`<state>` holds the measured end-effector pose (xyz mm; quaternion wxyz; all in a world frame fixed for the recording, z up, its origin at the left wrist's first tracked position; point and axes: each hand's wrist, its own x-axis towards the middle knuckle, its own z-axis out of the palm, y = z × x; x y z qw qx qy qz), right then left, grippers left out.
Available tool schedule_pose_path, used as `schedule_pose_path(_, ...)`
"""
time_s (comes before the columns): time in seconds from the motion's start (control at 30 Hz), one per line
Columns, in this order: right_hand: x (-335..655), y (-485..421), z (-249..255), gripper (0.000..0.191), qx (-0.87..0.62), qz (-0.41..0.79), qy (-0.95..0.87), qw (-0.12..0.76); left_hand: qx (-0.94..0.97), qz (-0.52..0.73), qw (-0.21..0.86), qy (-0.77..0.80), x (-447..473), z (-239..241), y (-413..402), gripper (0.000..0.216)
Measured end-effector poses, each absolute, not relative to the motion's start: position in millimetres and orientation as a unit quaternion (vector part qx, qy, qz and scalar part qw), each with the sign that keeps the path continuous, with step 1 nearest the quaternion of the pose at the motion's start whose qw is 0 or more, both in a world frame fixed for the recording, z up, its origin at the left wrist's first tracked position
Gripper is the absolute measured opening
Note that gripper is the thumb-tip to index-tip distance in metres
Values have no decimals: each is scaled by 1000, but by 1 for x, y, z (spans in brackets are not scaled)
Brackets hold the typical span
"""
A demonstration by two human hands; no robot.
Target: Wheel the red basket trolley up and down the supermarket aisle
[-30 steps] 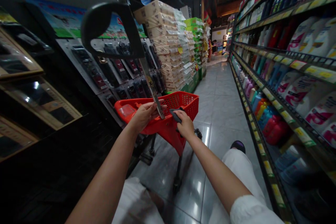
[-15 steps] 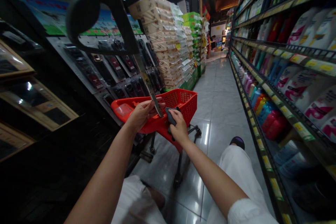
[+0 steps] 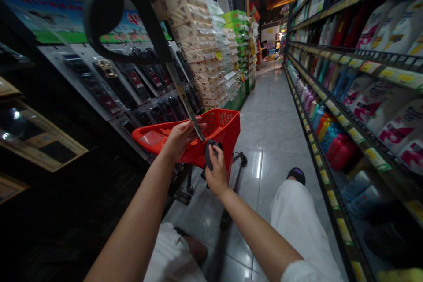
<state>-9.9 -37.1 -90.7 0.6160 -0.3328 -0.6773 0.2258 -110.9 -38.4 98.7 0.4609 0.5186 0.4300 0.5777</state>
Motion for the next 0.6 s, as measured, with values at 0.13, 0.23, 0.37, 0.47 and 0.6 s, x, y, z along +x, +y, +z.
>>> schedule_pose_path(0.13, -12, -32, -118, 88, -350, 227, -657, 628, 511, 584, 458, 432, -102, 95, -29, 69)
schedule_pose_path(0.23, -8, -23, -175, 87, -409, 279, -611, 617, 531, 579, 435, 440, -101, 96, -27, 66)
schedule_pose_path(0.37, -5, -15, -208, 82, -431, 351, -588, 588, 658, 448, 319, 514, -123, 107, -41, 57)
schedule_pose_path(0.47, -15, -17, -186, 83, -430, 352, -576, 600, 708, 322, 191, 599, -151, 116, -58, 62)
schedule_pose_path(0.6, -36, -24, -171, 83, -414, 345, -570, 620, 731, 240, 95, 632, -173, 115, -69, 55)
